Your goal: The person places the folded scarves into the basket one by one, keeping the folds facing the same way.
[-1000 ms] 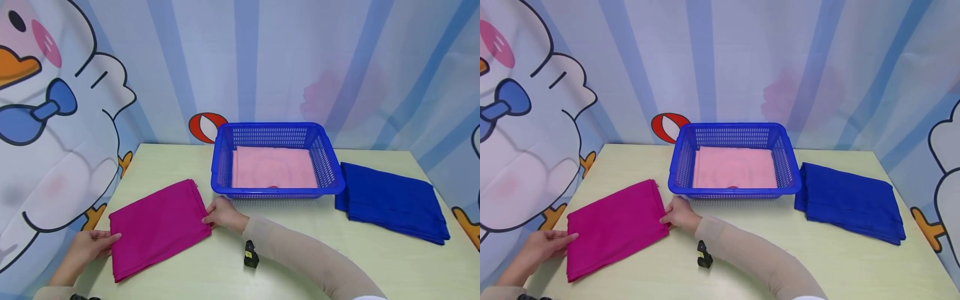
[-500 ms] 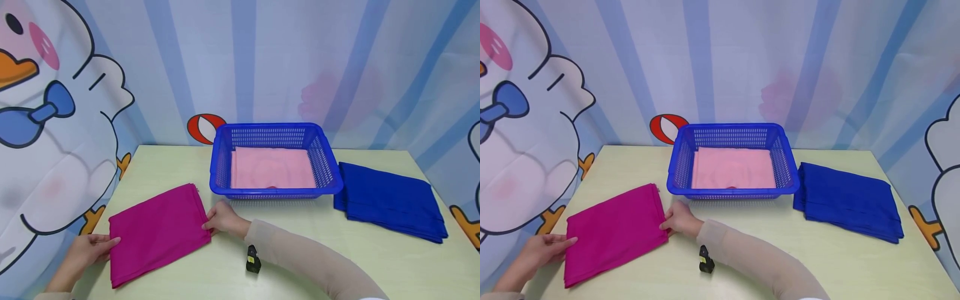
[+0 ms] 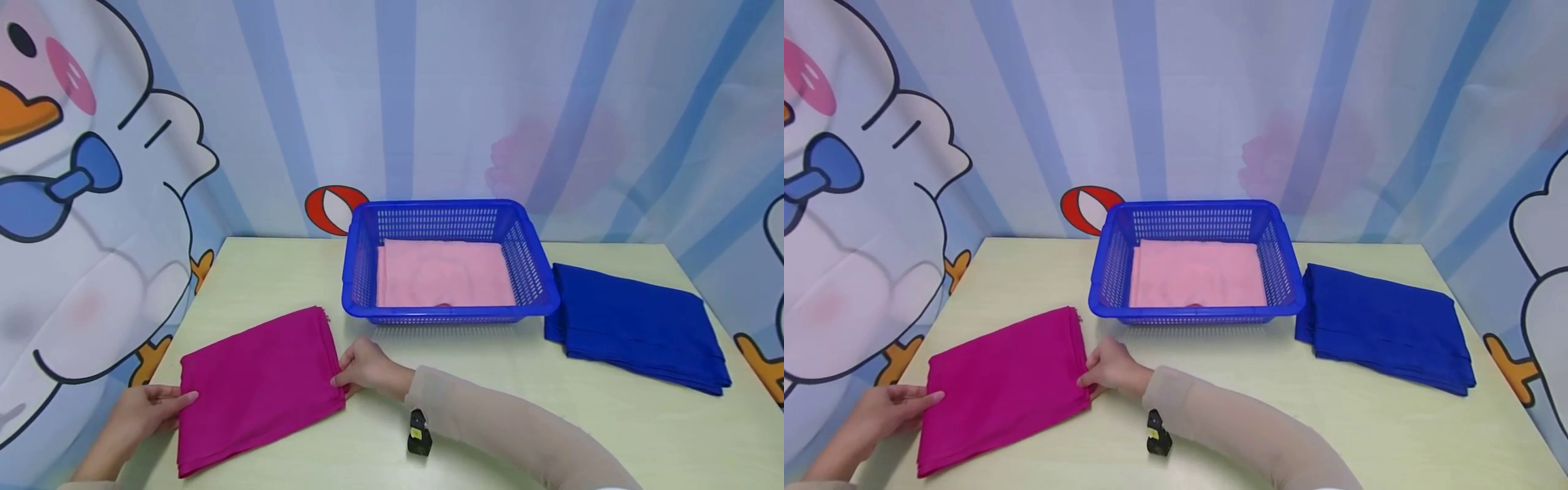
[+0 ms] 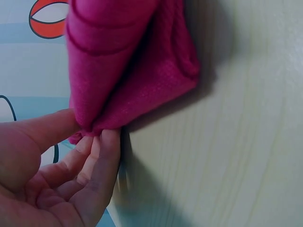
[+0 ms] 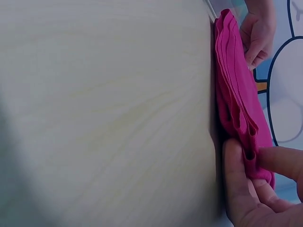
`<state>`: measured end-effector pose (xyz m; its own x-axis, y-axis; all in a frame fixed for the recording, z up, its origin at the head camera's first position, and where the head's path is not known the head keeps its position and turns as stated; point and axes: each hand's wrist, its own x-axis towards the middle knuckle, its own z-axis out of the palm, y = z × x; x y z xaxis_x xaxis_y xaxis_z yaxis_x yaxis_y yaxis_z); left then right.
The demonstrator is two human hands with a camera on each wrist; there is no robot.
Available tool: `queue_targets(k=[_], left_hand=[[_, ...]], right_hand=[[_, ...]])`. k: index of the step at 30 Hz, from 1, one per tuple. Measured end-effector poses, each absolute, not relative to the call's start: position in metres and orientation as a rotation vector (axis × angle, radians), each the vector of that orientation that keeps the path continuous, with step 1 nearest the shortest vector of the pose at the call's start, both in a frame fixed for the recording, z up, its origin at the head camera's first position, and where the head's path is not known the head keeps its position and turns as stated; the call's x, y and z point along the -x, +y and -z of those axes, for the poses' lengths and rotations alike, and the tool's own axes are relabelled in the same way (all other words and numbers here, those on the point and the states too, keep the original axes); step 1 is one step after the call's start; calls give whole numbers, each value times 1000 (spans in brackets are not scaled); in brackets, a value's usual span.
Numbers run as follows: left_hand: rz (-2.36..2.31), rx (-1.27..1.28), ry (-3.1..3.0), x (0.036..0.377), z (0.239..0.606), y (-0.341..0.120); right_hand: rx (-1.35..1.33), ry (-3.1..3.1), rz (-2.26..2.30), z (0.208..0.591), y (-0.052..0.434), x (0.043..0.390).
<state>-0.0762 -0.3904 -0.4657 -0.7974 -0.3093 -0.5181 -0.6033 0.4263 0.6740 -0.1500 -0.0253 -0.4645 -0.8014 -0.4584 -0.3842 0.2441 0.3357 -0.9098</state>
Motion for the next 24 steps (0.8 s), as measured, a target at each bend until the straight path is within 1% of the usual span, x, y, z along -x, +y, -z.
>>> queue_targets(k=[10, 17, 24], left_hand=[[-1313, 776, 2380, 76, 465, -388], [-1349, 768, 2365, 75, 465, -388], [-1336, 770, 2368, 74, 463, -388]], right_hand=[[211, 2015, 1528, 464, -24, 146], [282, 2127, 1470, 461, -25, 145], [217, 2042, 1564, 463, -28, 147]])
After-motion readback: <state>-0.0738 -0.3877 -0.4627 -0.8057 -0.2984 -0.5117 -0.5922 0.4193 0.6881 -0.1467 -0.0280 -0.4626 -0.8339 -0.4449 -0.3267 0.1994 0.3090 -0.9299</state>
